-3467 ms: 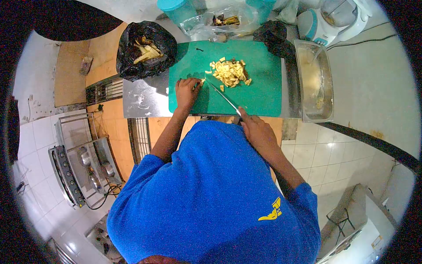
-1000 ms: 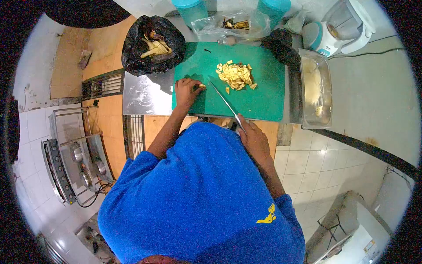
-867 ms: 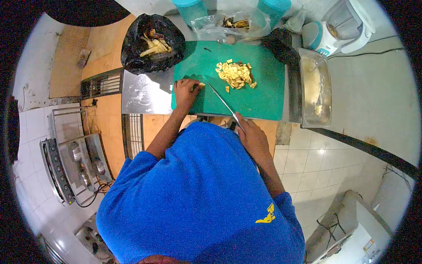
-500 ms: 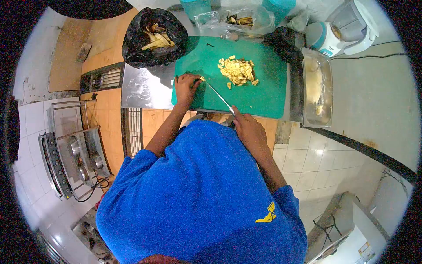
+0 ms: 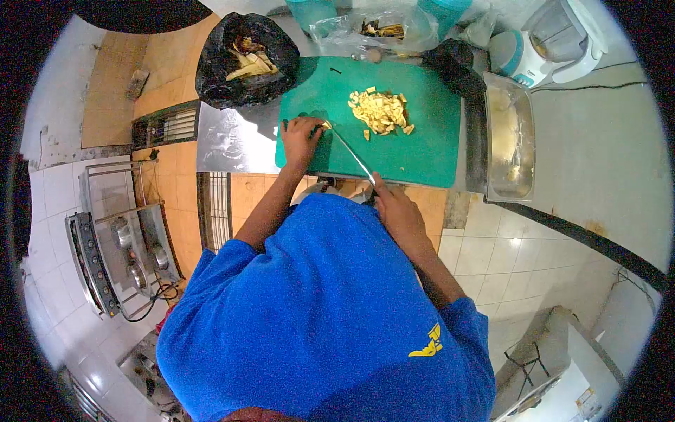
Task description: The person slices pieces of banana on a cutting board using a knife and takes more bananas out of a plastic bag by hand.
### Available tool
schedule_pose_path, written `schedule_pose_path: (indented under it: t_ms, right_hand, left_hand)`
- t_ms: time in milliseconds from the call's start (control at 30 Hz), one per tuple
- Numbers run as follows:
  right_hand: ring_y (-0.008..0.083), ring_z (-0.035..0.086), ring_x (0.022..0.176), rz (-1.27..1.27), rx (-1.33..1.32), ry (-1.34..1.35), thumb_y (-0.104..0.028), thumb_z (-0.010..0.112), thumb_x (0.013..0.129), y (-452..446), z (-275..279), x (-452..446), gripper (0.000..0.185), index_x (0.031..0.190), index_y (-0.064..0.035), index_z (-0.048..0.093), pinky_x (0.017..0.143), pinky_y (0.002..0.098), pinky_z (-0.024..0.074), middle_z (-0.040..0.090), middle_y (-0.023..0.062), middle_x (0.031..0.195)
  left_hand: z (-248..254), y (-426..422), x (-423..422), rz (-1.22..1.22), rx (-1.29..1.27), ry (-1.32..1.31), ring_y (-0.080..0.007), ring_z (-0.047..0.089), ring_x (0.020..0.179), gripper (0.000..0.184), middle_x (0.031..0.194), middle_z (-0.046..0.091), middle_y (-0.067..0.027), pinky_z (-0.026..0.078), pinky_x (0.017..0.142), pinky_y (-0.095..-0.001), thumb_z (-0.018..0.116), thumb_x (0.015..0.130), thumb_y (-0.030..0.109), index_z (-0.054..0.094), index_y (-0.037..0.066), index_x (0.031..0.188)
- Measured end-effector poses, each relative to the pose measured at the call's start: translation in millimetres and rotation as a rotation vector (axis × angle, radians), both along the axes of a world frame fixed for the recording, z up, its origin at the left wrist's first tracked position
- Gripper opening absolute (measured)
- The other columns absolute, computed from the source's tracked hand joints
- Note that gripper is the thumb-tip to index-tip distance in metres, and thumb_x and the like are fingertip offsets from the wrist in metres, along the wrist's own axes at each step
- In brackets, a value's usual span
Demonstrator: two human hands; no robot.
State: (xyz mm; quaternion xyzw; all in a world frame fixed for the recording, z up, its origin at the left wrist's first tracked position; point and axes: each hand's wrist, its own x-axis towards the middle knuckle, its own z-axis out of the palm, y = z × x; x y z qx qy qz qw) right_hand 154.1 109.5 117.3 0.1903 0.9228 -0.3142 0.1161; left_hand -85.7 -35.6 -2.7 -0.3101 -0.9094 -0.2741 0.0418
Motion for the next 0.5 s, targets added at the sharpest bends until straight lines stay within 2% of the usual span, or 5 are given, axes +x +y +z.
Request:
schedule_pose_path:
  t_ms: [167,233,367,433,500]
  right_hand:
    - [0.042,0.064,0.086,0.017,-0.011,-0.149,-0.022,0.052,0.097,2.3,18.5,18.4,0.054,0.149,-0.0205,0.035,0.073,0.0519,0.0543,0.059,0.0211,0.099]
    - [0.0418,0.064,0.086,0.024,0.008,-0.103,-0.022,0.053,0.097,1.3,14.7,22.1,0.055,0.149,-0.0206,0.035,0.073,0.0517,0.0544,0.059,0.0205,0.098]
    - [0.0409,0.064,0.084,0.009,0.007,-0.099,-0.022,0.053,0.097,-1.6,21.9,11.0,0.056,0.149,-0.0208,0.034,0.072,0.0502,0.0554,0.058,0.0196,0.097]
    - [0.0393,0.063,0.08,-0.008,0.001,-0.032,-0.019,0.055,0.096,-2.6,15.4,8.2,0.054,0.148,-0.02,0.038,0.07,0.0493,0.0528,0.057,0.0177,0.091]
    - [0.0382,0.062,0.078,-0.006,0.011,-0.006,-0.018,0.056,0.096,-2.9,12.2,5.0,0.054,0.148,-0.0199,0.04,0.069,0.049,0.0517,0.057,0.0166,0.088]
  left_hand:
    - [-4.6,-2.2,0.0,-0.004,0.015,0.029,-0.0225,0.056,0.113,0.021,0.103,0.069,0.0039,0.026,0.107,-0.0627,0.075,0.079,0.027,0.073,0.021,0.099]
    - [-3.6,-2.5,0.7,0.001,0.036,0.059,-0.0215,0.055,0.112,0.019,0.101,0.068,0.0058,0.025,0.106,-0.0667,0.076,0.078,0.027,0.073,0.02,0.096]
    - [-3.8,-6.0,3.3,0.022,0.004,0.063,-0.0222,0.054,0.115,0.02,0.104,0.067,0.006,0.024,0.106,-0.067,0.076,0.079,0.029,0.073,0.022,0.097]
    - [-6.4,-6.9,2.0,0.025,-0.01,0.057,-0.0225,0.053,0.117,0.02,0.108,0.067,0.0059,0.024,0.106,-0.0657,0.075,0.079,0.031,0.074,0.023,0.098]
    - [-7.3,-6.5,1.6,0.022,0.015,0.067,-0.0225,0.054,0.114,0.02,0.105,0.067,0.0061,0.024,0.105,-0.0667,0.076,0.079,0.03,0.074,0.022,0.097]
